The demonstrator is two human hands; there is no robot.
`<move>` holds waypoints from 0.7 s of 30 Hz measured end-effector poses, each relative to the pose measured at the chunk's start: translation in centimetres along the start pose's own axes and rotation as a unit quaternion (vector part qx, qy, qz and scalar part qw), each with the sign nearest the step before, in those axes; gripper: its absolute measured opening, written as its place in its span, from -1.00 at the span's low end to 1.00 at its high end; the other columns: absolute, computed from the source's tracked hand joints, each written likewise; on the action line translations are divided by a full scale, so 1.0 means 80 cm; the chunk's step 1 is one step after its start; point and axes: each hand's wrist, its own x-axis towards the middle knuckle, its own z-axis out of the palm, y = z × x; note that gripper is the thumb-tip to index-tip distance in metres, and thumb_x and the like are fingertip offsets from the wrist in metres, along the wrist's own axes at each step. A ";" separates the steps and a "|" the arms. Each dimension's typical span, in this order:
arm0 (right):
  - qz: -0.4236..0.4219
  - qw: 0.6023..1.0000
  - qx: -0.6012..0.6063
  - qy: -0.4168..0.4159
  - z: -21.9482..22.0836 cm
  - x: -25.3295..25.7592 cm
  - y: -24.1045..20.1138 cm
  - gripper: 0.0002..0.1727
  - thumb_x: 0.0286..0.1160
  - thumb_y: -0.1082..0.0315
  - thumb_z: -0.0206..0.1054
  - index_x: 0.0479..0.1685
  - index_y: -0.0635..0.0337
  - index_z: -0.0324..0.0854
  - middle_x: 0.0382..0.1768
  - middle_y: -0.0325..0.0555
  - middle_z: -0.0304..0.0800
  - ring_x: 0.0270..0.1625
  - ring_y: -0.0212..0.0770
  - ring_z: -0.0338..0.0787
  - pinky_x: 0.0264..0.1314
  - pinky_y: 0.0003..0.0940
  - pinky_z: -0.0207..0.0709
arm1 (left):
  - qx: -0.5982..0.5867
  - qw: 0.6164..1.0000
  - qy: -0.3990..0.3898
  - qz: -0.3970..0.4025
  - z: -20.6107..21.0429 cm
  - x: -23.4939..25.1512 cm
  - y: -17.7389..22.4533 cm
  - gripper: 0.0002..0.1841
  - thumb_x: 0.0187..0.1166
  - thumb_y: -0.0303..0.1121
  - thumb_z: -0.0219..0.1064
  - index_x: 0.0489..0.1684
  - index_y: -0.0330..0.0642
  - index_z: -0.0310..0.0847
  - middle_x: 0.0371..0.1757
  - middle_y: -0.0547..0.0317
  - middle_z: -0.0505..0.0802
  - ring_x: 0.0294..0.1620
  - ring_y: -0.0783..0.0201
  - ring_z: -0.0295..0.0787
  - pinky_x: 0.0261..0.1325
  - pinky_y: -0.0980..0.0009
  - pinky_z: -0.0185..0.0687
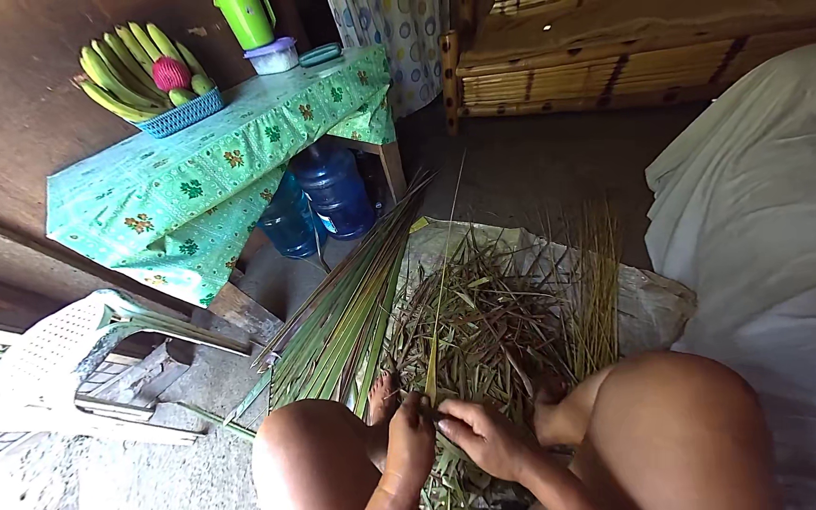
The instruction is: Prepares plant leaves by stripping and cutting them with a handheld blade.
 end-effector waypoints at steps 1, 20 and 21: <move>-0.009 1.000 -0.011 0.008 0.000 0.001 0.002 -0.61 0.73 0.17 0.11 -0.05 0.30 0.76 -0.37 0.06 0.79 -0.28 -0.08 0.78 -0.13 -0.06 0.62 | 0.005 1.000 0.008 0.007 0.002 0.000 0.000 -0.77 0.78 -0.45 0.02 -0.05 -0.34 0.61 -0.45 0.21 0.62 -0.52 0.40 0.52 -0.36 0.39 0.53; 0.056 0.981 -0.064 0.173 -0.043 0.028 0.038 -0.58 0.74 0.19 0.11 0.22 0.29 0.76 -0.05 0.10 0.89 0.02 -0.01 0.87 0.21 0.07 0.66 | -0.299 0.931 -0.182 -0.105 -0.013 -0.061 0.014 -0.48 0.86 -0.40 -0.29 0.80 0.00 0.09 -0.70 0.46 0.31 -0.84 0.57 0.12 -0.81 0.66 0.06; 0.088 0.976 -0.049 0.192 -0.051 0.031 0.040 -0.58 0.78 0.20 0.09 0.27 0.28 0.73 -0.06 0.11 0.88 0.00 -0.04 0.86 0.21 0.04 0.65 | -0.308 0.925 -0.194 -0.109 -0.016 -0.063 0.011 -0.48 0.86 -0.40 -0.29 0.80 0.00 0.11 -0.70 0.46 0.33 -0.84 0.58 0.14 -0.81 0.67 0.08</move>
